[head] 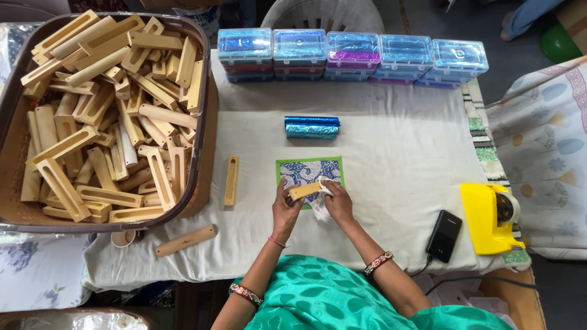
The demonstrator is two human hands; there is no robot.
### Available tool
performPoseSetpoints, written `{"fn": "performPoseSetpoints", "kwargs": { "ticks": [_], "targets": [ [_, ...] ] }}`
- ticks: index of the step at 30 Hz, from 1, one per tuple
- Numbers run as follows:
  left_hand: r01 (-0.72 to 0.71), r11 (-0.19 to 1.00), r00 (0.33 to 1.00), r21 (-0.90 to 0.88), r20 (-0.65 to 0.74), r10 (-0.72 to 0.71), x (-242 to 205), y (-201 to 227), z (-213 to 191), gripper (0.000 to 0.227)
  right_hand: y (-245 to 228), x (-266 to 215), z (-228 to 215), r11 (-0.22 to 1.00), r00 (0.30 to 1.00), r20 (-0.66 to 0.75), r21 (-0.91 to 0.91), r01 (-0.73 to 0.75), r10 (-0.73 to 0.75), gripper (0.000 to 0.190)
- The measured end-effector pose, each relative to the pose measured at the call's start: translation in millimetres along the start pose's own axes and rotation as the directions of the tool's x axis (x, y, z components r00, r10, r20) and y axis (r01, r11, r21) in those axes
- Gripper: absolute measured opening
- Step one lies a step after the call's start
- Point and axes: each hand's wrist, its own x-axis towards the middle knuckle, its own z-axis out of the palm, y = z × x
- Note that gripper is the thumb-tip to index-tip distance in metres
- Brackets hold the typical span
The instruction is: The recorder cleans, wraps, and prepares small wooden block assemblies at a workshop station.
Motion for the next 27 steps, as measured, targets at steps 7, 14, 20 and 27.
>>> {"fn": "performPoseSetpoints", "kwargs": {
  "ticks": [7,14,20,27],
  "targets": [
    [-0.086,0.989,0.991,-0.12,0.089,0.097,12,11,15,0.079,8,-2,-10,0.944,0.996,-0.006,0.322,-0.078,0.084,0.039],
    [-0.135,0.99,0.97,0.039,0.207,0.125,12,21,30,0.078,-92,-7,-88,0.913,0.952,-0.16,0.28,0.297,-0.26,0.048],
    [-0.078,0.994,0.982,0.078,0.177,0.063,10,1,24,0.073,-82,4,-60,0.926,0.947,-0.024,0.203,0.317,-0.319,0.062],
    [0.119,0.973,0.991,-0.198,0.09,-0.103,3,3,-1,0.045,-49,-1,-16,0.949,0.955,0.023,0.123,0.292,-0.297,0.057]
  ]
}}
